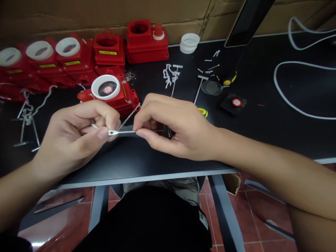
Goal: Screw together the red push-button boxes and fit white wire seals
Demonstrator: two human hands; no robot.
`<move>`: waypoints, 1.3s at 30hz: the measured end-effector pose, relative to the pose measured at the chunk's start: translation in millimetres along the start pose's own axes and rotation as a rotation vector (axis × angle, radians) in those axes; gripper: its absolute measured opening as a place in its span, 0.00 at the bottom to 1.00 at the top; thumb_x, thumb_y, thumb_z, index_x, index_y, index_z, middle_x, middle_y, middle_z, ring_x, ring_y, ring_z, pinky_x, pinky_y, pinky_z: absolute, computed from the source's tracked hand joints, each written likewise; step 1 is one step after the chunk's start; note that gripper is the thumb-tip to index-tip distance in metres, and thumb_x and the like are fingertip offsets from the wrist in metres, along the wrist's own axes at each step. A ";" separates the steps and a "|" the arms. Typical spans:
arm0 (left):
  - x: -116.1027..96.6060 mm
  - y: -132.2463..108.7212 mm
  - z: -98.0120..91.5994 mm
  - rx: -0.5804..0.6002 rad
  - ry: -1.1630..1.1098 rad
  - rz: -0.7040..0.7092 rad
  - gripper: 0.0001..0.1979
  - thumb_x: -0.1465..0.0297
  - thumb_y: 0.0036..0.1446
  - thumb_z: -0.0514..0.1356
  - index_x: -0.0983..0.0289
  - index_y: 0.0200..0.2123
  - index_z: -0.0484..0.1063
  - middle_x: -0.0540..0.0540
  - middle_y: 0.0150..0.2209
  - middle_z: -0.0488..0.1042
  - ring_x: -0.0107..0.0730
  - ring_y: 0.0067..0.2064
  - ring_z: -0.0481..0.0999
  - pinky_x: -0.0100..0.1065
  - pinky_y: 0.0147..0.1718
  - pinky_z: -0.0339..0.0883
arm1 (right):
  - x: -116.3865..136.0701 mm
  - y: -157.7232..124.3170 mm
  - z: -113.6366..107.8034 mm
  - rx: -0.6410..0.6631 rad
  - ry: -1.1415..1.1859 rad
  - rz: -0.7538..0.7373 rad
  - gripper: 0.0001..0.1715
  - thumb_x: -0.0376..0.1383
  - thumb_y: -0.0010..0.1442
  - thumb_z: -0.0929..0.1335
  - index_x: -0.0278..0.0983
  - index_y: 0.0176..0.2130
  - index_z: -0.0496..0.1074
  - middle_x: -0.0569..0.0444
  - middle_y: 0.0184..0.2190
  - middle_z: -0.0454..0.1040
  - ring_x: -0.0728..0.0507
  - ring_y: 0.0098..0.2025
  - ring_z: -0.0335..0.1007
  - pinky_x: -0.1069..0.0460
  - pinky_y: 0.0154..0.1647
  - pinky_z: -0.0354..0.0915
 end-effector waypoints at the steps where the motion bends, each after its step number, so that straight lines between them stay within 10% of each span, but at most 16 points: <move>1: 0.2 -0.2 -0.2 -0.003 0.008 -0.004 0.08 0.69 0.68 0.72 0.59 0.36 0.78 0.44 0.25 0.63 0.24 0.23 0.53 0.36 0.23 0.45 | 0.5 0.1 -0.3 -0.002 -0.005 -0.004 0.04 0.36 0.82 0.72 0.39 0.50 0.79 0.52 0.42 0.82 0.47 0.40 0.78 0.51 0.40 0.74; 11: 0.3 0.7 0.4 0.007 0.015 -0.015 0.09 0.70 0.66 0.74 0.60 0.35 0.78 0.44 0.25 0.61 0.23 0.24 0.52 0.36 0.25 0.45 | 0.3 -0.7 -1.1 0.016 -0.069 -0.002 0.04 0.35 0.82 0.71 0.39 0.51 0.78 0.52 0.42 0.83 0.48 0.39 0.78 0.51 0.38 0.73; 23: 15.4 0.7 -1.0 -0.047 -0.118 -0.131 0.23 0.49 0.63 0.83 0.59 0.34 0.82 0.49 0.28 0.72 0.28 0.28 0.68 0.32 0.28 0.63 | 13.1 1.8 -10.9 -0.044 -0.287 -0.033 0.07 0.30 0.77 0.74 0.43 0.47 0.76 0.53 0.43 0.82 0.48 0.34 0.75 0.49 0.35 0.75; 39: -0.1 0.5 -1.0 -0.013 0.374 0.034 0.09 0.67 0.70 0.72 0.57 0.34 0.80 0.49 0.30 0.80 0.32 0.29 0.74 0.35 0.28 0.68 | 13.4 -8.2 9.4 0.118 -0.661 -0.142 0.11 0.34 0.83 0.68 0.38 0.44 0.78 0.53 0.41 0.85 0.49 0.33 0.80 0.51 0.25 0.63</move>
Point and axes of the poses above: each hand's wrist, its own y-axis towards the middle knuckle, its own z-axis out of the palm, x = y × z, the point moved 9 cm from there along y, towards the middle knuckle
